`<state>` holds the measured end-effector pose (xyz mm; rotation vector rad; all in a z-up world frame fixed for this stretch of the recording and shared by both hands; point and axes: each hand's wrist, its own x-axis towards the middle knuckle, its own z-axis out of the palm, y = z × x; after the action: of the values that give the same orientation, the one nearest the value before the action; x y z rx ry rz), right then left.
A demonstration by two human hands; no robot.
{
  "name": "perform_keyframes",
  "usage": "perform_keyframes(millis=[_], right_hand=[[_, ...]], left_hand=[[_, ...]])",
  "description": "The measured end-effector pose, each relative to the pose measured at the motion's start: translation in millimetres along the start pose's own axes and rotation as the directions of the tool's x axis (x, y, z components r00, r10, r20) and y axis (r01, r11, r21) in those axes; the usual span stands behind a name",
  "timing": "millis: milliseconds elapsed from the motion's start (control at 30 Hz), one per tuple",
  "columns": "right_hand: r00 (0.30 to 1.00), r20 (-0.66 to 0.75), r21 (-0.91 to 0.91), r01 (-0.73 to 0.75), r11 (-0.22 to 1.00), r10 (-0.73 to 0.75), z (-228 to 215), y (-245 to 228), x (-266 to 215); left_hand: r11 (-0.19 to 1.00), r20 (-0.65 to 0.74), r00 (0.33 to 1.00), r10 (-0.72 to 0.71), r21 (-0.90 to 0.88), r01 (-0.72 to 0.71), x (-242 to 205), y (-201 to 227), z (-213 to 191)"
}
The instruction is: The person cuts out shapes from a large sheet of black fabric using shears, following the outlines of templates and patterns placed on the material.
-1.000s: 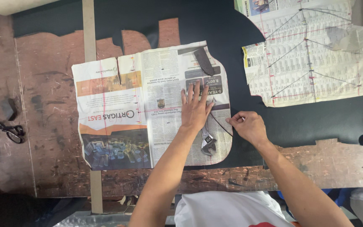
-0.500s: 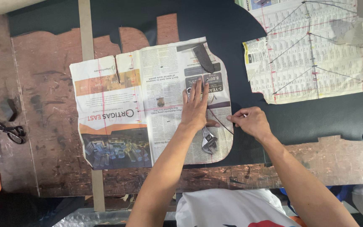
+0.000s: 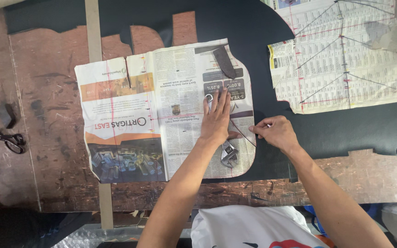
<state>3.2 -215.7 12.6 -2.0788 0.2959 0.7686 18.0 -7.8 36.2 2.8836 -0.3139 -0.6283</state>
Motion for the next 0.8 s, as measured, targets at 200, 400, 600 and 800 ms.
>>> perform_keyframes(millis=[200, 400, 600, 800], right_hand=[[1.000, 0.002, -0.015, -0.005, 1.000, 0.005, 0, -3, -1], [0.999, 0.008, -0.011, -0.035, 0.999, 0.035, 0, -4, -1], [1.000, -0.012, -0.067, 0.010, 0.998, -0.011, 2, -1, -2], [0.994, -0.102, -0.171, 0.008, 0.985, -0.025, 11, 4, -23]], left_hand=[[1.000, 0.004, 1.000, 0.005, 0.001, -0.005, -1, -3, 1], [1.000, 0.031, 1.000, 0.001, 0.003, -0.001, 0, -1, -3], [0.999, 0.029, 0.999, -0.026, 0.021, 0.025, -1, 5, 0], [1.000, -0.003, 1.000, -0.015, -0.011, 0.015, -5, 4, 2]])
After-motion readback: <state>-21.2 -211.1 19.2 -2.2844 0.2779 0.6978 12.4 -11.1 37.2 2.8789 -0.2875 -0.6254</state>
